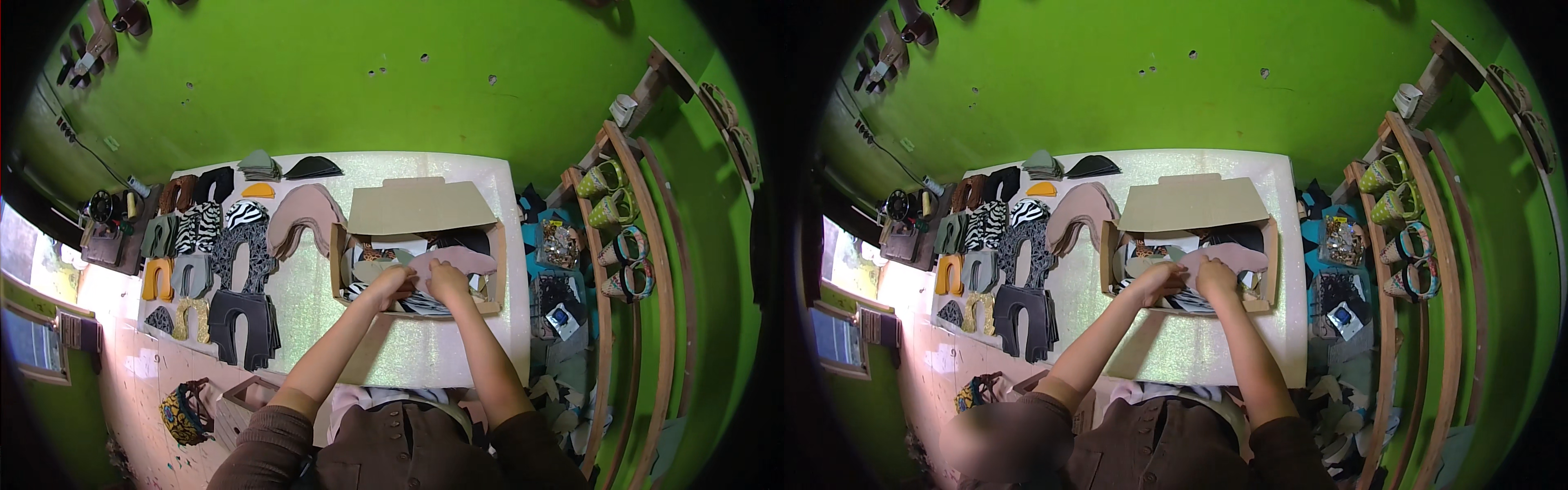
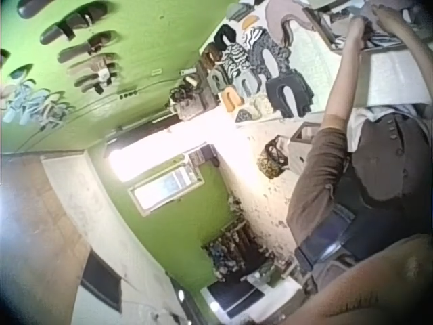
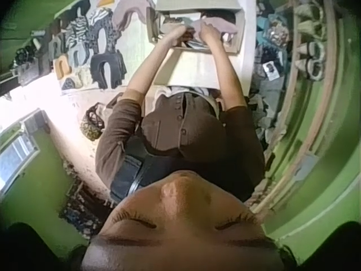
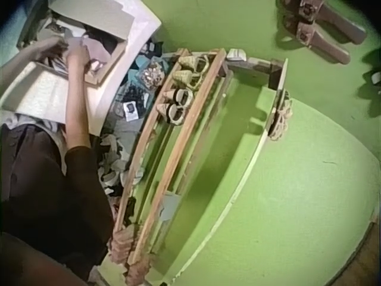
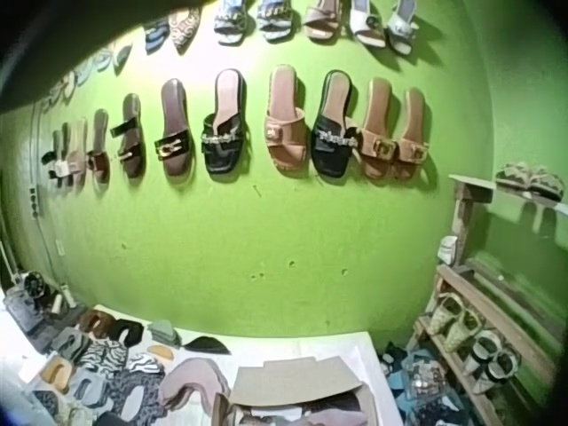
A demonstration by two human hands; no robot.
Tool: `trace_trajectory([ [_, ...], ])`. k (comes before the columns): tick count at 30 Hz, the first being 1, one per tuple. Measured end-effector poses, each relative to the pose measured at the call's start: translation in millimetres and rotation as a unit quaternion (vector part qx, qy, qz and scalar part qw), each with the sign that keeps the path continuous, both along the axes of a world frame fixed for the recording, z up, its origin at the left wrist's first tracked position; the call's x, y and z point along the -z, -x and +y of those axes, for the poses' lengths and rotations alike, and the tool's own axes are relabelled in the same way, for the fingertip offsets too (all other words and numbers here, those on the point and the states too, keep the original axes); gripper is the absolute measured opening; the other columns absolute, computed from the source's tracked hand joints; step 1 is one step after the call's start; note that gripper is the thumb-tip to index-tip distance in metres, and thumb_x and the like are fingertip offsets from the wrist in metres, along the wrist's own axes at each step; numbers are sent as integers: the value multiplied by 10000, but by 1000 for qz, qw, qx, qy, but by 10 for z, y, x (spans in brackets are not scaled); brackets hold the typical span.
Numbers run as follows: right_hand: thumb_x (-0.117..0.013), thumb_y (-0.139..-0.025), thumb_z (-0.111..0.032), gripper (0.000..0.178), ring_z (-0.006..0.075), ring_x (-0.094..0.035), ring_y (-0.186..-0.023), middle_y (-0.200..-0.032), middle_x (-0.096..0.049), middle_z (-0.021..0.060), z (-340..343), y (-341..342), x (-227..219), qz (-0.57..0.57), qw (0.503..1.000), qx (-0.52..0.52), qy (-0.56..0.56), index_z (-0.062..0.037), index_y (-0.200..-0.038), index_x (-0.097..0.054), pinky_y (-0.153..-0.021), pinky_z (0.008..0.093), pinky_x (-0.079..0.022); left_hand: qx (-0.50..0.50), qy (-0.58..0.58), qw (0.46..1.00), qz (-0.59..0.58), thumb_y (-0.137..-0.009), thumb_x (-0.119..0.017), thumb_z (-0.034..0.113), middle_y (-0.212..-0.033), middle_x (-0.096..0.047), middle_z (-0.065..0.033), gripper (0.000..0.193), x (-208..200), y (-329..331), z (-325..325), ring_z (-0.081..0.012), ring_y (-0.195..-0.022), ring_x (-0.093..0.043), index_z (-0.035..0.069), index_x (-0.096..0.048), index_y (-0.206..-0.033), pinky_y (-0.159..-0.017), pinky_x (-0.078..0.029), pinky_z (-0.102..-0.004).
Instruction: Sorting and arranging various shoe upper components on a workbench.
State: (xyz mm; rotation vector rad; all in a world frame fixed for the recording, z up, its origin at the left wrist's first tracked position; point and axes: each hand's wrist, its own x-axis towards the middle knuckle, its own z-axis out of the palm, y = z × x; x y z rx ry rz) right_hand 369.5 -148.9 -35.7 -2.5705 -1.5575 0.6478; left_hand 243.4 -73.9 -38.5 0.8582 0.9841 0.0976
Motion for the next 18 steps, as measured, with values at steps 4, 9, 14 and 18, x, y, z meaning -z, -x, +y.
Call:
trace_trajectory([
  [4,-503,-749,-108,228,300,-579,-858,-921,-590,171,-3,-57,-66,16,998,-51,-44,-74,-973,-527,-707,407,-462,100,7,995,29,-868,-440,245,-1094,-507,-114,348,-102,-37,-40,-212,-1005,-501,22,-475,-1132,-841,-420,-304],
  [9,-474,-764,-53,171,244,-574,-729,-832,-597,141,-144,-301,-185,132,979,-20,-157,-61,-902,-575,-638,356,-444,92,-66,994,10,-880,-427,210,-1049,-535,-105,335,-277,-42,-121,-188,-932,-539,-13,-488,-1122,-792,-443,-273],
  [14,-474,-811,4,129,28,-399,-624,-742,-501,-37,-250,-419,-617,456,838,54,-295,-44,-883,-571,-552,176,-327,77,-376,922,-42,-846,-516,150,-928,-587,-62,269,-640,88,-84,-128,-851,-556,-27,-537,-1048,-750,-436,-231],
  [18,-491,-832,-30,104,31,-454,-714,-809,-527,-34,-355,-524,-799,490,790,82,-358,-18,-896,-572,-664,165,-366,-10,-419,905,-77,-799,-580,94,-856,-599,-62,240,-868,41,-85,-125,-832,-562,-36,-553,-999,-751,-432,-235],
])
